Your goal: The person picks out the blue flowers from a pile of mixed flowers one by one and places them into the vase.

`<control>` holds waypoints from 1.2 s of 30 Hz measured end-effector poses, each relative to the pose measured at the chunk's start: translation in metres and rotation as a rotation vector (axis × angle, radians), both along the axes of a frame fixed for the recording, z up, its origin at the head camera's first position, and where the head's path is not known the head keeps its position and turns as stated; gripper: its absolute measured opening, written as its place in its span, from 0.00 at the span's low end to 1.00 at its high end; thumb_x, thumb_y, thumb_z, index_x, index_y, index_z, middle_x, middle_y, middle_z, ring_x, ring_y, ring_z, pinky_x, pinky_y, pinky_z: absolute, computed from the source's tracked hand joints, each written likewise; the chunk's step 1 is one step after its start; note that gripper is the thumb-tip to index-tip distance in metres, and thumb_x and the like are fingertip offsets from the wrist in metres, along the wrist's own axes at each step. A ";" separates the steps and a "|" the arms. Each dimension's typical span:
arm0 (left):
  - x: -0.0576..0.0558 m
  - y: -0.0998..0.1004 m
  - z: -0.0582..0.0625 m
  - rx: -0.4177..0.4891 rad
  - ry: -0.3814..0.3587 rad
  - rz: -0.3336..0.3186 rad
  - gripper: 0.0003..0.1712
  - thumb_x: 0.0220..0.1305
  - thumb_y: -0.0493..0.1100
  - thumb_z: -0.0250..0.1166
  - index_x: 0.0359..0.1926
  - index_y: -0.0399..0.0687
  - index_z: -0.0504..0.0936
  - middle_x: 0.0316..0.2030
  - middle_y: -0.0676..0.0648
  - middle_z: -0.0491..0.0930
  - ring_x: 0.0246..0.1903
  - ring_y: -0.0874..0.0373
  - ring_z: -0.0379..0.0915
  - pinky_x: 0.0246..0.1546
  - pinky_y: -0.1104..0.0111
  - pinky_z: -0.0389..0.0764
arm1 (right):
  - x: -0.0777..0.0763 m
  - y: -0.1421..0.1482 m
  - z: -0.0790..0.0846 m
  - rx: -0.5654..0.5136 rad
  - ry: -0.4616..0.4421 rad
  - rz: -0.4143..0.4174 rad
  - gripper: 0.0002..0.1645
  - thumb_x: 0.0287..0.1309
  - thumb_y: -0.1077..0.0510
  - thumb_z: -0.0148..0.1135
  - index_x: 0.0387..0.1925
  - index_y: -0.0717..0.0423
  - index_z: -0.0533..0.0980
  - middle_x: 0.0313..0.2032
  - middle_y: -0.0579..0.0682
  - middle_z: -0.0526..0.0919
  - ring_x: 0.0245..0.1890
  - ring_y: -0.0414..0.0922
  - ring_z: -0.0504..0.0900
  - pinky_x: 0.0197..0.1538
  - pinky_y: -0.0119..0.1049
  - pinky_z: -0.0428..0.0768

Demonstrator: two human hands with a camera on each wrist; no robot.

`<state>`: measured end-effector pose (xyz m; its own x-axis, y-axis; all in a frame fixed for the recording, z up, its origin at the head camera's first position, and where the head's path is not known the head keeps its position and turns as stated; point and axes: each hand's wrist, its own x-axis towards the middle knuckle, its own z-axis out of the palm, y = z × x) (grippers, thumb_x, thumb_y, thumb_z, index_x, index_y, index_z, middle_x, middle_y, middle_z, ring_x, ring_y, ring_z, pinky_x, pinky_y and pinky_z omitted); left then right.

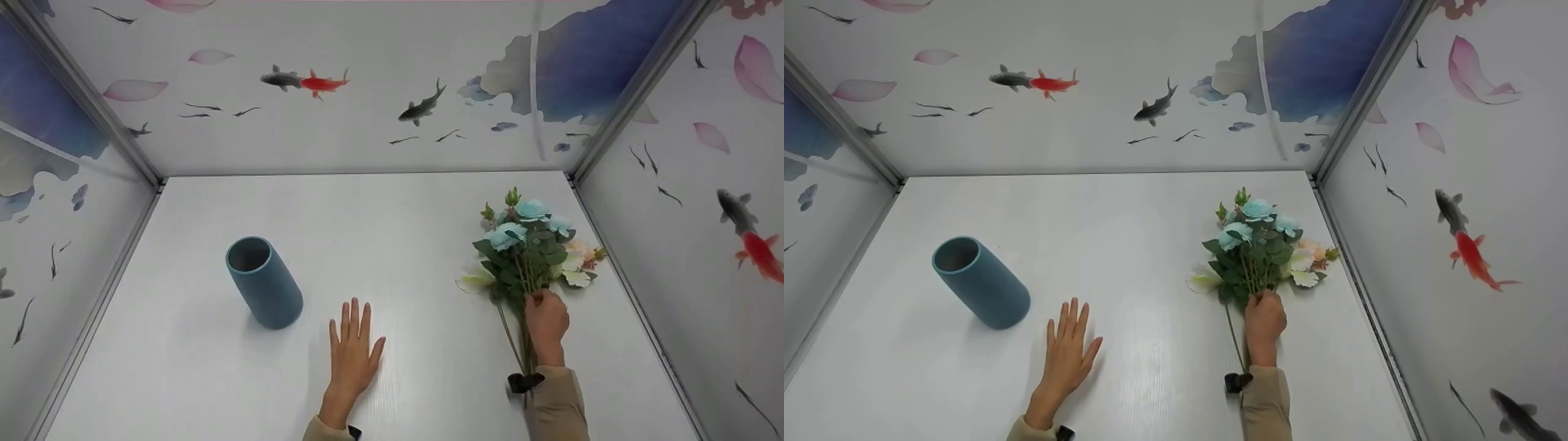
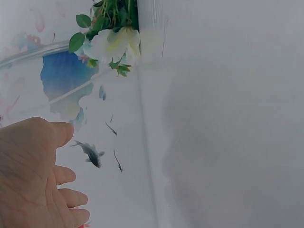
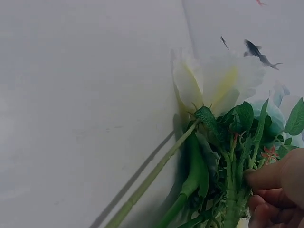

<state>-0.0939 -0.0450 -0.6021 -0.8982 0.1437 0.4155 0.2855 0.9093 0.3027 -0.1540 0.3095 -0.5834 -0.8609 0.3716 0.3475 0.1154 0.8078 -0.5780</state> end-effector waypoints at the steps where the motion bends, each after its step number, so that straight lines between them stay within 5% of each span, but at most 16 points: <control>1: 0.000 0.000 0.000 -0.006 0.000 0.002 0.40 0.59 0.53 0.63 0.67 0.37 0.61 0.67 0.34 0.56 0.67 0.39 0.49 0.59 0.41 0.54 | 0.000 0.001 0.000 -0.023 0.002 0.002 0.07 0.54 0.65 0.64 0.25 0.68 0.77 0.22 0.62 0.77 0.22 0.57 0.76 0.27 0.52 0.72; 9: 0.000 0.001 0.000 -0.012 -0.002 0.001 0.40 0.59 0.53 0.62 0.67 0.37 0.61 0.67 0.34 0.56 0.67 0.40 0.49 0.59 0.41 0.54 | 0.002 0.003 0.004 -0.119 -0.014 -0.001 0.07 0.56 0.64 0.62 0.26 0.66 0.79 0.20 0.57 0.76 0.20 0.51 0.72 0.25 0.40 0.65; 17: 0.002 0.002 0.001 -0.002 -0.010 -0.005 0.40 0.59 0.53 0.63 0.66 0.37 0.61 0.67 0.34 0.56 0.67 0.40 0.49 0.59 0.41 0.53 | 0.003 0.000 0.005 -0.142 -0.009 -0.030 0.07 0.58 0.65 0.60 0.27 0.66 0.79 0.21 0.57 0.76 0.21 0.51 0.72 0.27 0.41 0.66; 30: 0.003 0.003 -0.002 -0.017 0.027 -0.012 0.40 0.58 0.53 0.63 0.65 0.37 0.63 0.66 0.33 0.58 0.66 0.39 0.51 0.58 0.41 0.56 | 0.014 -0.004 -0.005 0.028 0.052 -0.015 0.08 0.49 0.67 0.67 0.26 0.64 0.73 0.22 0.58 0.73 0.20 0.55 0.73 0.22 0.50 0.69; 36: 0.003 0.004 0.000 -0.008 0.018 -0.020 0.40 0.58 0.52 0.63 0.65 0.36 0.63 0.66 0.33 0.58 0.66 0.39 0.51 0.58 0.41 0.55 | 0.021 -0.003 -0.002 0.062 -0.044 -0.046 0.08 0.50 0.68 0.63 0.26 0.67 0.71 0.23 0.63 0.73 0.21 0.60 0.74 0.24 0.55 0.70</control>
<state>-0.0907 -0.0413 -0.6021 -0.8876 0.1647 0.4302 0.3086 0.9060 0.2898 -0.1327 0.3063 -0.5857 -0.8584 0.3899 0.3332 0.1773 0.8351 -0.5207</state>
